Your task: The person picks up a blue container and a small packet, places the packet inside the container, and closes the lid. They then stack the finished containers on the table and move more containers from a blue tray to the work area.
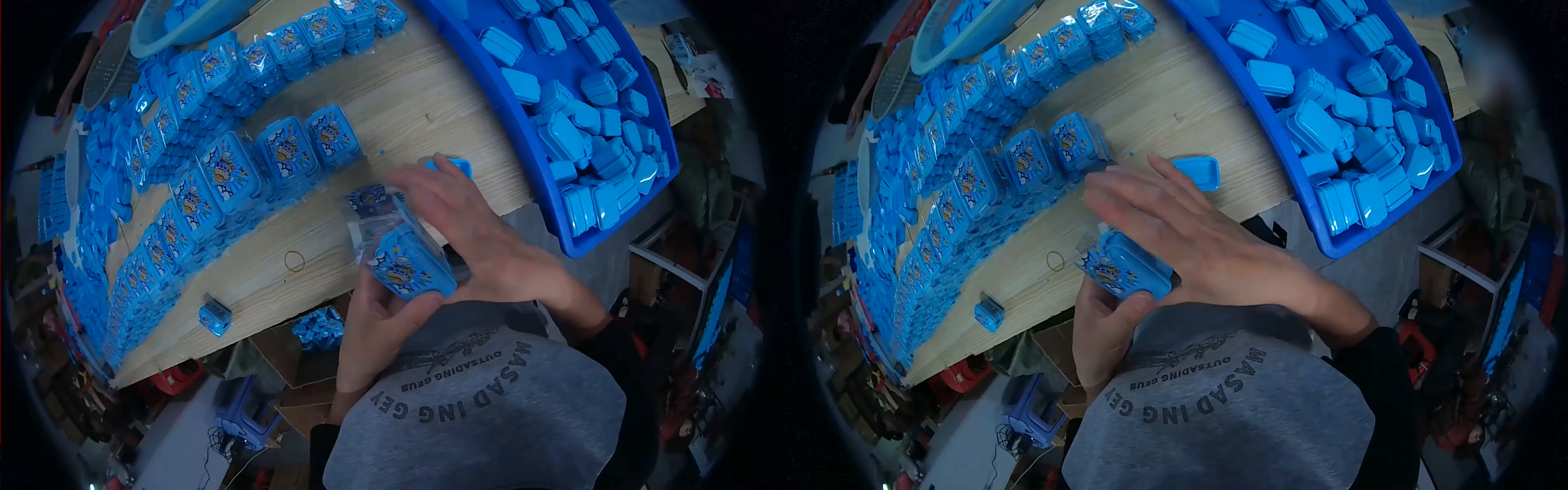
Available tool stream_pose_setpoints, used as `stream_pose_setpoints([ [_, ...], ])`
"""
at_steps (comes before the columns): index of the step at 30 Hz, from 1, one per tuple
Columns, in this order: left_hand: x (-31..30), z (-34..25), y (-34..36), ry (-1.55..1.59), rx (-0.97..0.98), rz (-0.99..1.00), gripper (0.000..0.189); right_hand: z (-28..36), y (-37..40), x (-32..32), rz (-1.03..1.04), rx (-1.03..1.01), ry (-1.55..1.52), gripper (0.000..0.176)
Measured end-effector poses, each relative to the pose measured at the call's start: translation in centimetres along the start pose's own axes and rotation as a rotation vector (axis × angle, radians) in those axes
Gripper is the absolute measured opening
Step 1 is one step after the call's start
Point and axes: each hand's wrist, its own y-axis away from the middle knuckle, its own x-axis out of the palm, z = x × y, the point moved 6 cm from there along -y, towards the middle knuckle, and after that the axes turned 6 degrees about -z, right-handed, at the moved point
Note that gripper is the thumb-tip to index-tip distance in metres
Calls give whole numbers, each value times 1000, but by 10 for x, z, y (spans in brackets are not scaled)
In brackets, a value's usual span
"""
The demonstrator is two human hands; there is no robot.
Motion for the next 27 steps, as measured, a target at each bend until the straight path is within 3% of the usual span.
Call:
stream_pose_setpoints([
  [2,9,3,0,-55,-53,84,68,0,-3,2,174,5,62,98],
  [8,7,-4,0,293,56,223,69,-5,0,10,176,29,-86,83],
  [11,0,-9,-2,170,41,82,67,1,-4,3,84,77,-122,81],
  [17,-14,-9,-13,205,163,-6,60,3,-28,-5,105,-100,183,92],
  [20,-52,-12,-35,-474,459,-348,53,-21,-83,-23,-66,-81,159,100],
  [21,-59,-16,-37,-843,561,-550,48,-34,-106,-20,-89,-82,177,101],
  [24,-70,0,-57,-929,378,-580,49,-83,-173,5,-154,-92,233,101],
  [27,-81,9,-68,-944,397,-619,39,-116,-213,33,-116,-64,204,100],
])
